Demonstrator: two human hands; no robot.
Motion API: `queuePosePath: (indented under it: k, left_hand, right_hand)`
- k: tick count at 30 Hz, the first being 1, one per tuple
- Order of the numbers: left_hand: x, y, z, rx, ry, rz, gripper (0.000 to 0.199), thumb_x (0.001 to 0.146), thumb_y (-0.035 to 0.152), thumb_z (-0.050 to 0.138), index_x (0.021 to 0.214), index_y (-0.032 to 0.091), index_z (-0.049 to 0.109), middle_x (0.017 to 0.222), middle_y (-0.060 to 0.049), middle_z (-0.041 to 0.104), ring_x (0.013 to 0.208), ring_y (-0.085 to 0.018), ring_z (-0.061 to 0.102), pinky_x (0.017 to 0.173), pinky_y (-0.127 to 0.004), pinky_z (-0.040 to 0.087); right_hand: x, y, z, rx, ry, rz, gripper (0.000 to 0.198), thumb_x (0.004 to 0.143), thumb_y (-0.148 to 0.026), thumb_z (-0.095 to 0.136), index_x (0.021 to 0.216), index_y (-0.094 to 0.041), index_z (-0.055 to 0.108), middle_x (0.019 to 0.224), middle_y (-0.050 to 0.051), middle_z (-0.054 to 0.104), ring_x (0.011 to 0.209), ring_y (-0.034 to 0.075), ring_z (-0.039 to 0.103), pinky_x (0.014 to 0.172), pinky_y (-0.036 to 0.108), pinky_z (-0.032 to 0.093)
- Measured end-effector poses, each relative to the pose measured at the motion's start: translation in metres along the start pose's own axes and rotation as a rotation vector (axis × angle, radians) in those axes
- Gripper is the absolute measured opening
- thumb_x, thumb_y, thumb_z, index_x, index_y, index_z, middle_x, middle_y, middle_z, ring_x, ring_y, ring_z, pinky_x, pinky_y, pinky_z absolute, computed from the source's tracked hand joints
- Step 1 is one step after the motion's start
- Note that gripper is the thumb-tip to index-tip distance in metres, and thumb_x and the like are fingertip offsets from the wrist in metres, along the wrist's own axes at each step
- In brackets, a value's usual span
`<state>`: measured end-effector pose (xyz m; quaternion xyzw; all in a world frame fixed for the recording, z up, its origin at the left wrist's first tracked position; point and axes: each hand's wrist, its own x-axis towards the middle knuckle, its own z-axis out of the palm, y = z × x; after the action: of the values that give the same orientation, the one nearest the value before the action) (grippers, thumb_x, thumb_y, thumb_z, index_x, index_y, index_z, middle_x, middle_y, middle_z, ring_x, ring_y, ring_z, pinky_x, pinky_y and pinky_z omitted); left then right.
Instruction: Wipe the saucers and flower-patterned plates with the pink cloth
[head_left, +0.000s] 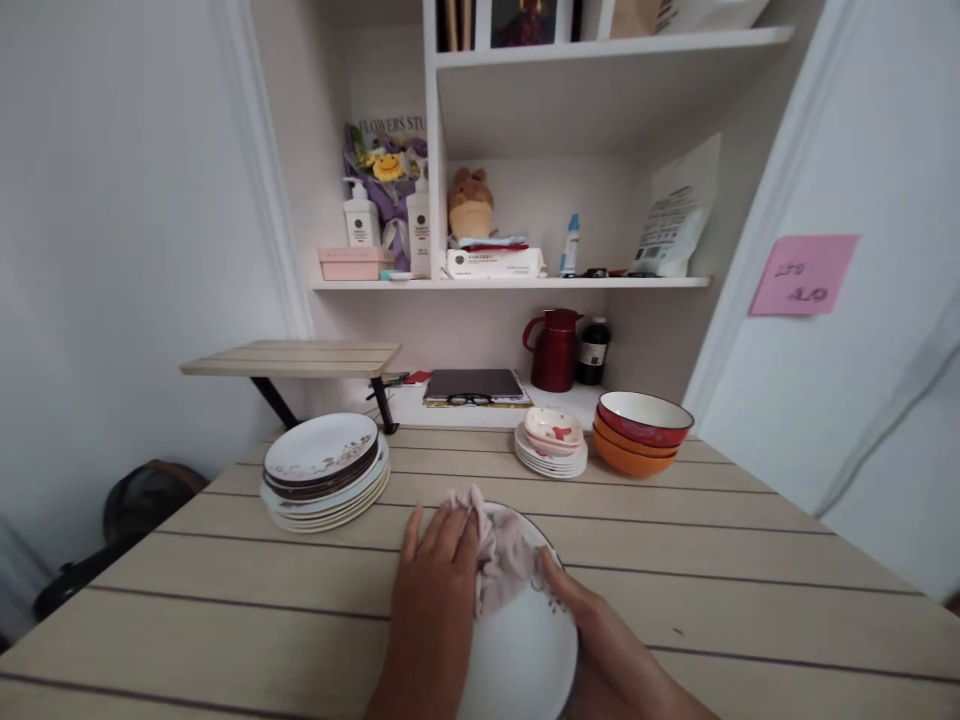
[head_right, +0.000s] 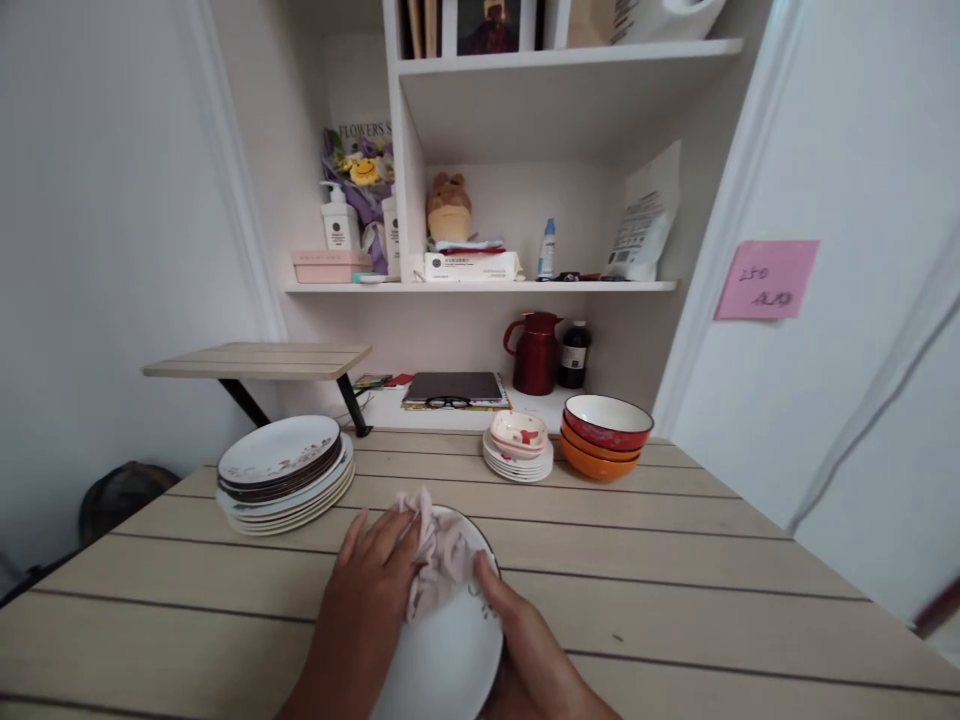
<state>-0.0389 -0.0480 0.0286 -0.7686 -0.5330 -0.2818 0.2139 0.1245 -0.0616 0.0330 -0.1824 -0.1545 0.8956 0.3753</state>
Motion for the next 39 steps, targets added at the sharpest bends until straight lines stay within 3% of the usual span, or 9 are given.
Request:
queuePosePath:
  k: [3,8,13,20,24,28,34,39]
  left_hand:
    - [-0.001,0.007,0.005,-0.043,0.055,0.093,0.039,0.090,0.009,0.046,0.126,0.017,0.057,0.129,-0.007,0.063,0.121,-0.022,0.056,0.104,-0.043,0.045]
    - [-0.001,0.015,0.008,-0.254,-0.043,0.272,0.035,0.091,0.022,0.052,0.125,0.026,0.058,0.129,0.001,0.063,0.120,-0.019,0.057,0.099,-0.037,0.051]
    - [0.000,0.001,0.008,-0.185,-0.088,0.094,0.037,0.087,0.014,0.054,0.121,0.029,0.060,0.127,0.000,0.064,0.115,-0.023,0.061,0.102,-0.051,0.047]
    - [-0.002,0.000,0.010,-0.024,0.014,0.033,0.039,0.086,0.006,0.049,0.123,0.014,0.059,0.126,-0.010,0.064,0.118,-0.025,0.059,0.101,-0.048,0.048]
    - [-0.003,0.018,0.010,-0.145,0.037,0.195,0.037,0.091,0.015,0.049,0.127,0.018,0.056,0.130,-0.005,0.062,0.119,-0.021,0.058,0.100,-0.040,0.049]
    - [-0.001,0.025,0.006,-0.276,-0.049,0.329,0.033,0.094,0.027,0.049,0.125,0.025,0.058,0.131,0.001,0.062,0.121,-0.017,0.056,0.101,-0.036,0.049]
    - [0.000,0.001,0.004,-0.148,-0.133,0.071,0.034,0.092,0.025,0.051,0.124,0.029,0.060,0.134,-0.002,0.060,0.122,-0.023,0.056,0.104,-0.050,0.043]
    - [0.001,0.000,-0.001,-0.017,-0.011,0.045,0.045,0.091,0.010,0.042,0.135,0.017,0.050,0.141,-0.008,0.053,0.132,-0.022,0.046,0.107,-0.045,0.041]
  right_hand:
    - [0.004,0.002,-0.002,0.026,-0.029,0.006,0.048,0.091,-0.048,0.050,0.116,-0.010,0.067,0.106,0.015,0.074,0.104,0.026,0.066,0.101,0.040,0.041]
    - [0.003,-0.022,-0.008,0.032,0.051,-0.087,0.050,0.087,-0.051,0.054,0.111,-0.009,0.069,0.102,0.016,0.075,0.103,0.028,0.065,0.101,0.044,0.040]
    - [-0.004,-0.034,-0.005,-0.011,0.081,-0.170,0.059,0.085,-0.055,0.055,0.122,-0.009,0.062,0.110,0.017,0.072,0.106,0.029,0.064,0.102,0.045,0.039]
    - [0.002,-0.004,-0.005,-0.066,0.063,-0.008,0.052,0.086,-0.051,0.056,0.118,-0.011,0.065,0.104,0.016,0.075,0.100,0.028,0.067,0.099,0.042,0.043]
    - [0.004,-0.007,-0.005,-0.017,0.099,-0.064,0.044,0.086,-0.045,0.058,0.113,-0.011,0.068,0.099,0.014,0.076,0.095,0.025,0.069,0.097,0.041,0.045]
    - [-0.001,-0.028,-0.009,0.009,0.163,-0.064,0.053,0.084,-0.051,0.059,0.114,-0.008,0.066,0.100,0.017,0.074,0.097,0.028,0.068,0.096,0.045,0.046]
    - [-0.005,-0.041,-0.009,0.035,0.149,-0.189,0.064,0.084,-0.052,0.058,0.131,-0.008,0.055,0.115,0.018,0.070,0.108,0.028,0.064,0.103,0.044,0.039]
    - [-0.003,-0.013,0.000,-0.012,0.079,-0.057,0.058,0.087,-0.051,0.055,0.129,-0.010,0.058,0.110,0.015,0.073,0.107,0.027,0.065,0.104,0.042,0.038]
